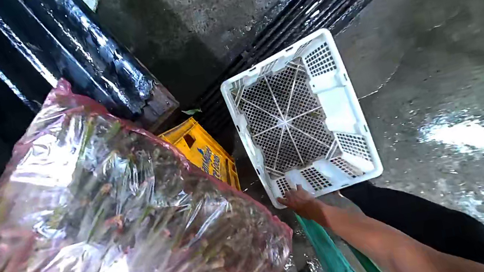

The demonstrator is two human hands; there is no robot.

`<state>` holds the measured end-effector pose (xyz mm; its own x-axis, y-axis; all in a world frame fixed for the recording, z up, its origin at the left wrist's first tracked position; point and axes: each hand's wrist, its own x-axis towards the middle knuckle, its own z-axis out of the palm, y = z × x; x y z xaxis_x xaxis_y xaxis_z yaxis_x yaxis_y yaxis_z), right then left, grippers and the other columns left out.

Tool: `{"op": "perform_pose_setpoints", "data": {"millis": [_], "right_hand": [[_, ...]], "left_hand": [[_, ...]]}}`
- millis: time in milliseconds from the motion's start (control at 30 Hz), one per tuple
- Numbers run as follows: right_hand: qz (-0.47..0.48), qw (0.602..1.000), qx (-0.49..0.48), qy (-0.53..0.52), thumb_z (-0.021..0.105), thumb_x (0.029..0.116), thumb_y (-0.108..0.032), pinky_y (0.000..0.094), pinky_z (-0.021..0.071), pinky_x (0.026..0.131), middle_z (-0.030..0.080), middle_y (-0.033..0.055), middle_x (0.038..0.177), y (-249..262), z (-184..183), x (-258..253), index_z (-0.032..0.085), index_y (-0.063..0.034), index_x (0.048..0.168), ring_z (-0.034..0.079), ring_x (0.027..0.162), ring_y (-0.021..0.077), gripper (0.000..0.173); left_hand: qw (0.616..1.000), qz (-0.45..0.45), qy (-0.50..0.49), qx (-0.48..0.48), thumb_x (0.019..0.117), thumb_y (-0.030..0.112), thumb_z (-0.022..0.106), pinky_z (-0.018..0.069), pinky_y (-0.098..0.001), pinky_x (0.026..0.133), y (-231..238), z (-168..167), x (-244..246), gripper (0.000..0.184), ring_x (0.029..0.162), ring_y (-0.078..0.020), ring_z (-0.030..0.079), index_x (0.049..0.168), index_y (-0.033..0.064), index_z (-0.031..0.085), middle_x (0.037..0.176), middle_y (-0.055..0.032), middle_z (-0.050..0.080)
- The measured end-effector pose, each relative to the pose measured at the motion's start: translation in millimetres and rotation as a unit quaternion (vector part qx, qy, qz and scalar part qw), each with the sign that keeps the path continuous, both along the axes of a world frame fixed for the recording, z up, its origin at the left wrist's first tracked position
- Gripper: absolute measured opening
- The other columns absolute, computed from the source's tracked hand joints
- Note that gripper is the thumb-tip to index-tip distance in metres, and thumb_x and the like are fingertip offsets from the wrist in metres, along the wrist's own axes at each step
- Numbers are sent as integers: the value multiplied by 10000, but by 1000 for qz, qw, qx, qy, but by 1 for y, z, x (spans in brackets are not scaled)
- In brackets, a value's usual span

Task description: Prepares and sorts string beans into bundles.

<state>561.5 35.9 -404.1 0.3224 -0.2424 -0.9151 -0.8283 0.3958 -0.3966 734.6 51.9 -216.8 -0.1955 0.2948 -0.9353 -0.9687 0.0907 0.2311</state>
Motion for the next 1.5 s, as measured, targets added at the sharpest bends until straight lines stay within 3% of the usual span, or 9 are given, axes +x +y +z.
{"op": "perform_pose_setpoints", "data": {"millis": [200,300,400,533,700,867,1000,1233,1500], "right_hand": [[40,995,26,-88,463,1056,-24,671,391,1082,562,282,1425,28,16,27,571,7,1410,509,1340,492,372],[2,998,-1,-70,473,1050,-22,687,399,1069,572,278,1415,30,16,24,567,-55,1445,525,1319,501,408],[-75,997,19,-18,600,1017,-125,720,364,1083,499,306,1484,24,20,18,465,-81,1537,446,1377,540,539],[-182,982,40,26,735,896,-552,652,415,1101,460,284,1530,13,-5,34,183,-86,1645,497,1369,477,1041],[-192,978,69,40,556,1036,-283,620,424,1106,558,303,1422,-6,-9,68,2,-60,1652,547,1331,466,859],[-142,989,29,14,602,1031,-325,688,413,1076,565,316,1408,21,21,55,136,-130,1661,542,1313,503,807],[-163,984,-11,64,570,1048,-327,674,410,1090,566,292,1422,22,57,17,461,-23,1512,539,1332,473,565],[-172,963,-117,172,502,1070,-282,659,400,1099,570,287,1421,49,126,-73,474,-41,1514,532,1344,467,506],[-74,979,-113,154,542,1065,-275,665,385,1108,577,307,1396,148,160,-45,553,12,1428,522,1347,474,463]], "left_hand": [[997,18,74,-10,746,363,896,475,-655,1017,41,-23,4,939,1328,-454,527,1528,83,460,1474,-270,510],[991,35,131,-25,776,378,869,495,-633,1004,43,-34,7,845,1265,-439,582,1479,70,515,1392,-264,581],[989,17,146,-13,846,334,820,506,-604,1013,38,-38,3,743,1227,-415,615,1468,59,522,1362,-260,602],[988,-38,147,-2,878,249,763,513,-618,993,31,-39,-8,659,1204,-401,634,1467,88,515,1349,-223,623],[986,-54,156,17,876,151,750,485,-639,990,27,-45,-12,644,1203,-431,624,1464,68,502,1304,-250,643],[983,-27,176,-42,816,232,815,496,-653,982,41,-56,4,716,1198,-401,634,1473,154,541,1336,-203,644],[984,-71,154,-58,832,245,829,465,-664,1027,34,-41,-6,797,1268,-422,590,1534,153,463,1415,-221,588],[965,14,150,-216,817,482,842,423,-625,1107,20,-12,27,859,1337,-396,546,1494,76,504,1450,-224,562],[959,-65,92,-260,1034,431,575,439,-613,1084,44,-32,41,568,1303,-394,579,1441,36,549,1399,-240,596]]}}
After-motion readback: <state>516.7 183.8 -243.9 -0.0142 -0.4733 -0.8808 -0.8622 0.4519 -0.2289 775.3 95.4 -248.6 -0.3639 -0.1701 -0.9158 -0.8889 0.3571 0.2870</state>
